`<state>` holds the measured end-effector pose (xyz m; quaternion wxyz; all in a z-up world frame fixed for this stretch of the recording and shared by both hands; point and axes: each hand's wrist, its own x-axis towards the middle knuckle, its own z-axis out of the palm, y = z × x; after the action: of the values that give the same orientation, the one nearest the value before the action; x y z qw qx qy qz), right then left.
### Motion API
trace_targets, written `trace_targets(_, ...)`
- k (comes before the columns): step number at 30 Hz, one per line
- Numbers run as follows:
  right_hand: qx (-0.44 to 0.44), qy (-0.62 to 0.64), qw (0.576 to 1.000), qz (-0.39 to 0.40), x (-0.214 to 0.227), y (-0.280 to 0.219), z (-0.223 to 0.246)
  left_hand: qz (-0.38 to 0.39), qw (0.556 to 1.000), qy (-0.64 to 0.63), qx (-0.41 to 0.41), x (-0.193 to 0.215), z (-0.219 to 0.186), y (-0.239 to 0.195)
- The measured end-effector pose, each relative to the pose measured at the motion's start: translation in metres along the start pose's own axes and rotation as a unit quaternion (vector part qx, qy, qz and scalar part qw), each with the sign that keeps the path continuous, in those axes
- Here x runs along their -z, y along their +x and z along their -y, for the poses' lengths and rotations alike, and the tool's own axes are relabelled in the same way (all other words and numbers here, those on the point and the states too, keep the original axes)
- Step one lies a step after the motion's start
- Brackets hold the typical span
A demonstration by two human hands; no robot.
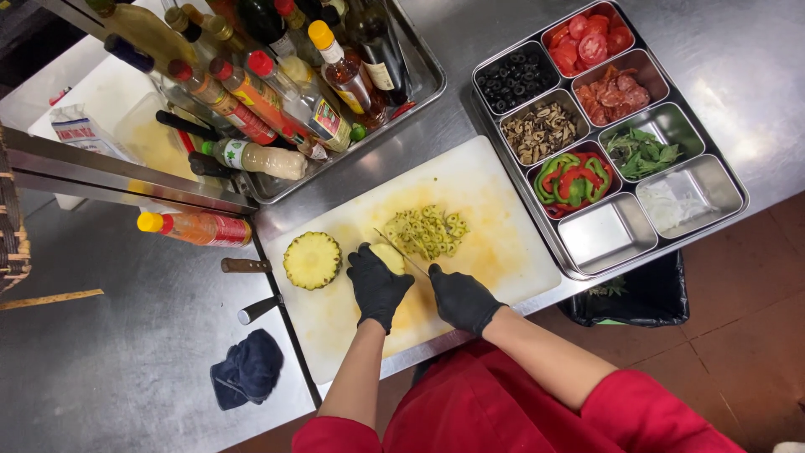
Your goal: The person uses a knife to cut a pineapple into small pieces on a white cutting board. They first slice off the top and bottom, then peel the skin, and finally chop the fruit into a pile of diced pieces.
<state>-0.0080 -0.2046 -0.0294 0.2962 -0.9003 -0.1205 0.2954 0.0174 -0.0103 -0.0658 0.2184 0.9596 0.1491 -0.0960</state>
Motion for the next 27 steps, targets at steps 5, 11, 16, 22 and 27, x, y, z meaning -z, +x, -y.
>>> trace_targets(5,0.021,0.054,0.998,-0.005,-0.027,0.041,-0.015,-0.001,1.000,-0.006,-0.008,-0.003,0.004,0.003)
trace_targets(11,-0.007,0.050,0.999,0.000,-0.025,0.034,-0.005,0.011,0.986,-0.165,0.005,0.038,-0.007,-0.017)
trace_targets(16,-0.038,0.071,0.997,-0.020,-0.018,0.040,-0.019,-0.010,0.802,-0.580,0.143,0.035,0.001,-0.029)
trace_targets(22,-0.057,0.070,0.995,-0.048,-0.013,0.024,-0.022,-0.030,0.692,-0.680,0.240,0.059,-0.041,-0.049)
trace_targets(27,-0.072,0.134,0.988,-0.027,-0.002,0.003,-0.003,-0.088,0.647,-0.721,0.232,0.024,-0.017,-0.038)
